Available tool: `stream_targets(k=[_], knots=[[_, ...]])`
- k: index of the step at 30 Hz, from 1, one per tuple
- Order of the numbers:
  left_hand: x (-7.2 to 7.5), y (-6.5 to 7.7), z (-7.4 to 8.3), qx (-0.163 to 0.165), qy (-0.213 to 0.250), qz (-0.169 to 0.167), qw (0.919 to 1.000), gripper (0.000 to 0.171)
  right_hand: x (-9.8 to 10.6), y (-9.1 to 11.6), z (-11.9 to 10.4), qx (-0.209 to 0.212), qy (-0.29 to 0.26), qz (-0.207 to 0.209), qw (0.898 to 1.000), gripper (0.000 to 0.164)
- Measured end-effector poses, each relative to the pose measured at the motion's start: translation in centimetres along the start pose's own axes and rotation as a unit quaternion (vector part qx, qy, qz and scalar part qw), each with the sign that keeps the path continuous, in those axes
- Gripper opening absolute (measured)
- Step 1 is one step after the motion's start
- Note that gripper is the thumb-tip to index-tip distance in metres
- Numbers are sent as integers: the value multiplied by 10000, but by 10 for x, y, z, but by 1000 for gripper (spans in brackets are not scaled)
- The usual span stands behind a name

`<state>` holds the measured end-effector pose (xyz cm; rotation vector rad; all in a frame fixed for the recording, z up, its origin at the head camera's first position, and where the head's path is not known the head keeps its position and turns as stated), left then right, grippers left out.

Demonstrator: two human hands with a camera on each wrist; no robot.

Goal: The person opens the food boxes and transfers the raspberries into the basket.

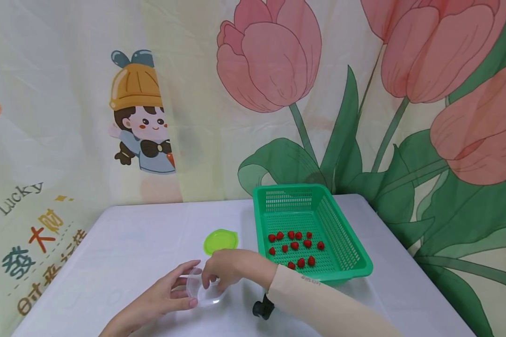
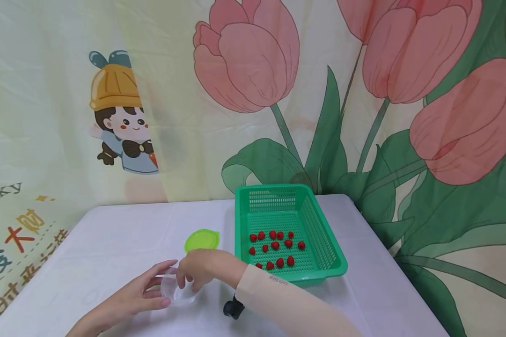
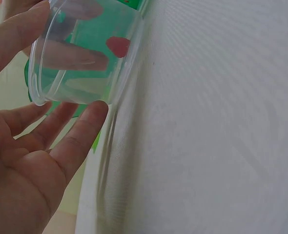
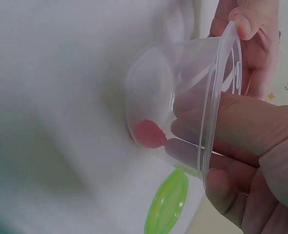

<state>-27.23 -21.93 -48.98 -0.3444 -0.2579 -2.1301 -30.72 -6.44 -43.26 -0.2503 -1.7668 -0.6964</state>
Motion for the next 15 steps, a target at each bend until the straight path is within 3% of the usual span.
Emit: stream_targets(k=[15], knots=[[0, -1, -1, -8, 16, -5, 10000, 86, -4, 0, -3, -140, -181, -135, 9996, 23]])
Point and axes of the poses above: each hand's wrist, its own y-axis away from the middle knuckle, its own x-axis out of the back of the hand, z = x × y, the point moved 6 cm from there along -y, towards the middle knuckle, and after that the axes turned 2 degrees about x, right-handed, at the moved point
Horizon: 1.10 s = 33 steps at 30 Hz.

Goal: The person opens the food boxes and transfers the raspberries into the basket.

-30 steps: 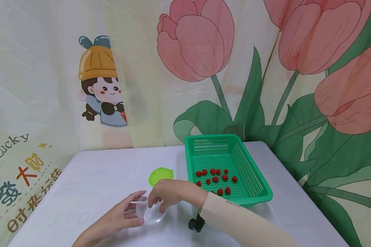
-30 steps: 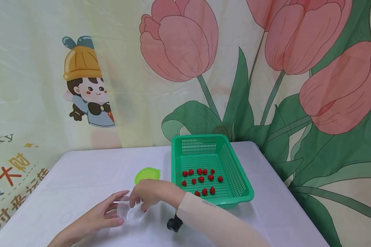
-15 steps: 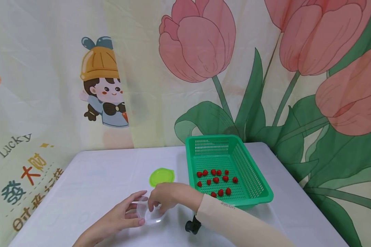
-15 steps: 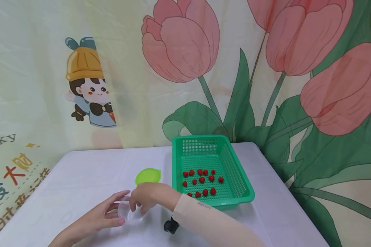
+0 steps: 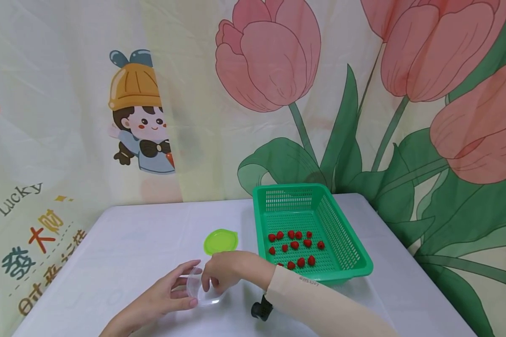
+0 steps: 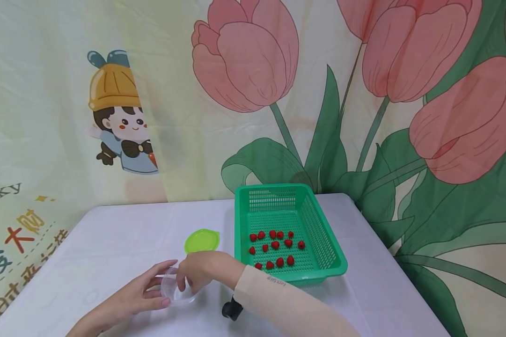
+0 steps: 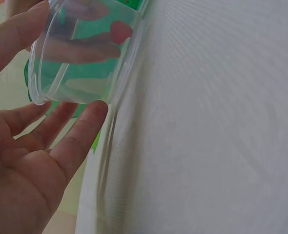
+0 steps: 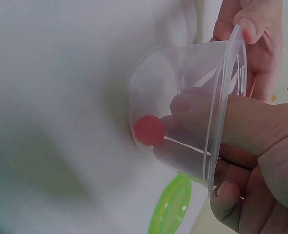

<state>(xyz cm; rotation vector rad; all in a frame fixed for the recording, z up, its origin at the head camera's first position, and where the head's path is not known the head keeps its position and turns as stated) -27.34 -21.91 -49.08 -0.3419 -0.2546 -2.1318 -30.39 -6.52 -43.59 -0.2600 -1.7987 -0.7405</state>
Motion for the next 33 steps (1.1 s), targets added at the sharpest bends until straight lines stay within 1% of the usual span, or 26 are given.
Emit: stream_targets(k=[5, 9, 16, 20, 25, 33], knots=[[0, -1, -1, 32, 3, -10, 10000, 86, -2, -2, 1, -92, 92, -38, 9999, 19], [0, -1, -2, 73, 13, -24, 10000, 86, -4, -4, 2, -185, 41, -94, 9998, 19], [0, 0, -3, 120, 41, -2, 9999, 87, -4, -7, 1, -110, 104, -134, 9998, 17], [-1, 0, -2, 109, 46, -3, 9999, 87, -4, -8, 0, -166, 186, -146, 9996, 15], [-1, 0, -1, 147, 75, -25, 9999, 87, -5, -9, -1, -288, 328, -87, 9990, 15], [-2, 0, 1, 96, 92, -58, 9999, 87, -5, -8, -4, -286, 666, 118, 9973, 17]])
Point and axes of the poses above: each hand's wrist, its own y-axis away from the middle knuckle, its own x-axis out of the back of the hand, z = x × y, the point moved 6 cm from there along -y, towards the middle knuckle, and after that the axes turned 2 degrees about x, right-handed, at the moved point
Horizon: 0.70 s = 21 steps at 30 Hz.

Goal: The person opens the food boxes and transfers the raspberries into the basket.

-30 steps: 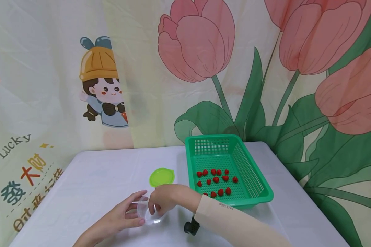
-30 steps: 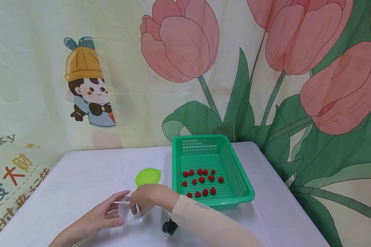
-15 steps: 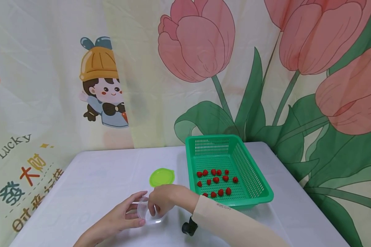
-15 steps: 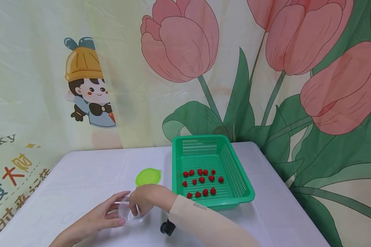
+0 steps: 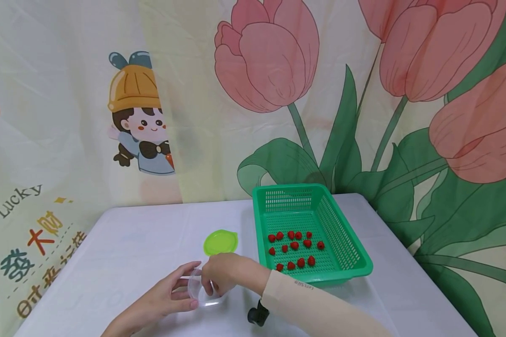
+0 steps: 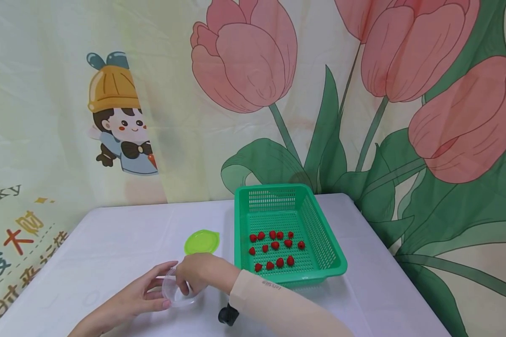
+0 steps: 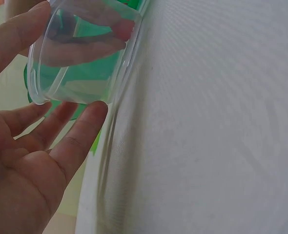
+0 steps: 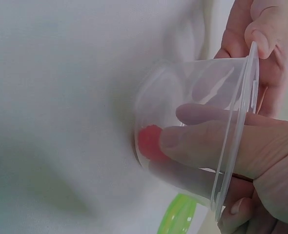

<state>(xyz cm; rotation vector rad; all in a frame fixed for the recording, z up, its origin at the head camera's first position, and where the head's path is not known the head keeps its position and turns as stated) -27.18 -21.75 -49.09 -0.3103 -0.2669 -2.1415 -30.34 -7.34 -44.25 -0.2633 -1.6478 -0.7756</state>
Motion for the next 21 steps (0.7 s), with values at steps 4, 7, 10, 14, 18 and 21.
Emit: stream_targets(k=[4, 7, 10, 14, 18, 21], knots=[[0, 1, 1, 6, 40, -12, 10000, 87, 0, 1, 1, -16, -112, 11, 9999, 18], [0, 1, 0, 7, 28, 7, 10000, 87, 1, 2, 2, -37, -214, -36, 9998, 19], [0, 0, 0, -27, 34, 1, 10000, 87, 1, 2, 2, -60, -255, -116, 9996, 18], [-1, 0, 1, -68, 104, -46, 9999, 87, 1, 3, 1, -106, -302, -220, 9992, 18], [-1, 1, 2, -16, 166, -81, 9998, 88, 3, 6, 1, -38, -495, -263, 9984, 18], [0, 1, 2, 17, 140, -54, 9999, 88, 5, 7, 1, 121, -720, -299, 9969, 19]])
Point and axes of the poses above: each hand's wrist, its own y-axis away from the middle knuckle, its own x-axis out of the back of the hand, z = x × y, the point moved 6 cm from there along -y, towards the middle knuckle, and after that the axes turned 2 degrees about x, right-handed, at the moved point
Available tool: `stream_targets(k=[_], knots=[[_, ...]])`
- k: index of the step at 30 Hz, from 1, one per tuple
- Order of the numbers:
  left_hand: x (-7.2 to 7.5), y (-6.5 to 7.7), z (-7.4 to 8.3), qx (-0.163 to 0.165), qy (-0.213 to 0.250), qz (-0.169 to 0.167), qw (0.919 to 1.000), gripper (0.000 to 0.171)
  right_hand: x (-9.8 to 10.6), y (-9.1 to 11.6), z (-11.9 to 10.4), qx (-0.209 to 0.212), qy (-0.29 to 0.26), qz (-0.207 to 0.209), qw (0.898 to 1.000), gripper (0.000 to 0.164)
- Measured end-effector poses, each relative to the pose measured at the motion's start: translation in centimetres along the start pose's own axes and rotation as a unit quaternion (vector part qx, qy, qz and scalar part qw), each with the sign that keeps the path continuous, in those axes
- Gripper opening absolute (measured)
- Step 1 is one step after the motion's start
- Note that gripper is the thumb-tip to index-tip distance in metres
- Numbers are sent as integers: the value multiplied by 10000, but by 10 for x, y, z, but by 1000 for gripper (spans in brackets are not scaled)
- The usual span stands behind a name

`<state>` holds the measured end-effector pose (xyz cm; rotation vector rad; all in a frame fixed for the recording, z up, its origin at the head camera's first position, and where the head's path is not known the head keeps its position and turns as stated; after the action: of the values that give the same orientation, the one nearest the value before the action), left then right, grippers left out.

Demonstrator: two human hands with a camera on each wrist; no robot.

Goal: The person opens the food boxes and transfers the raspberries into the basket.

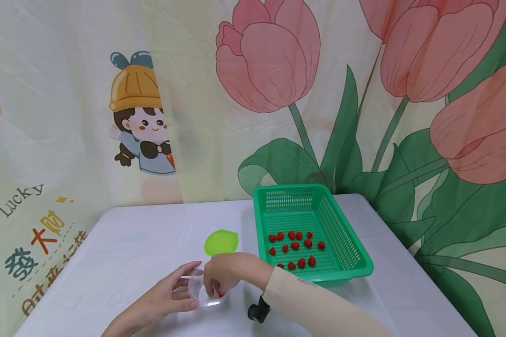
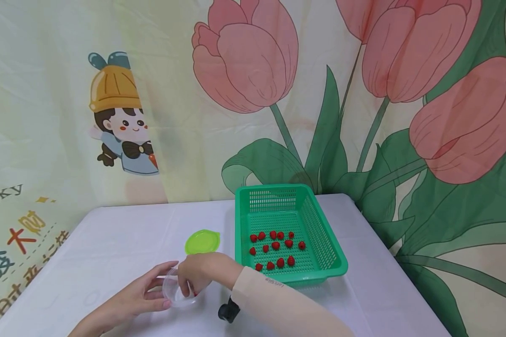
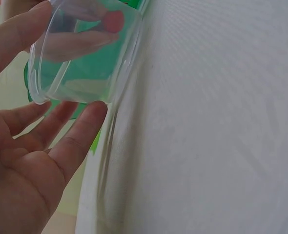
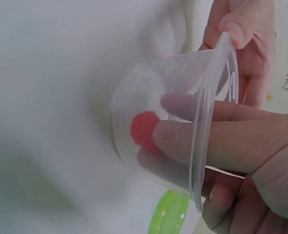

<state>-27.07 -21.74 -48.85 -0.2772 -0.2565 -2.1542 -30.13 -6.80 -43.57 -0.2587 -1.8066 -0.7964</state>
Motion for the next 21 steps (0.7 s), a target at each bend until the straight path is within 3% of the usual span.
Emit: stream_targets(k=[4, 9, 21], knots=[[1, 0, -1, -26, -89, 50, 9999, 88, 3, 2, 1, 256, -181, 7, 9995, 22], [1, -2, -1, -117, -100, 32, 9999, 87, 10, 11, 2, 629, -297, 309, 9971, 21], [2, -2, -4, -66, -123, -14, 9999, 87, 29, 38, 22, 830, -657, 1208, 9870, 16]])
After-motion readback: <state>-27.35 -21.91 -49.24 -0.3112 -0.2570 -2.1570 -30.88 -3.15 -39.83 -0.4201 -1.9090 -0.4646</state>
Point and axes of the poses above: each hand's wrist, its own y-axis away from the middle knuckle, its own x-axis out of the back of the hand, z = x × y, the point moved 6 cm from there along -y, towards the middle knuckle, and after that the axes turned 2 degrees about x, right-handed, at the moved point
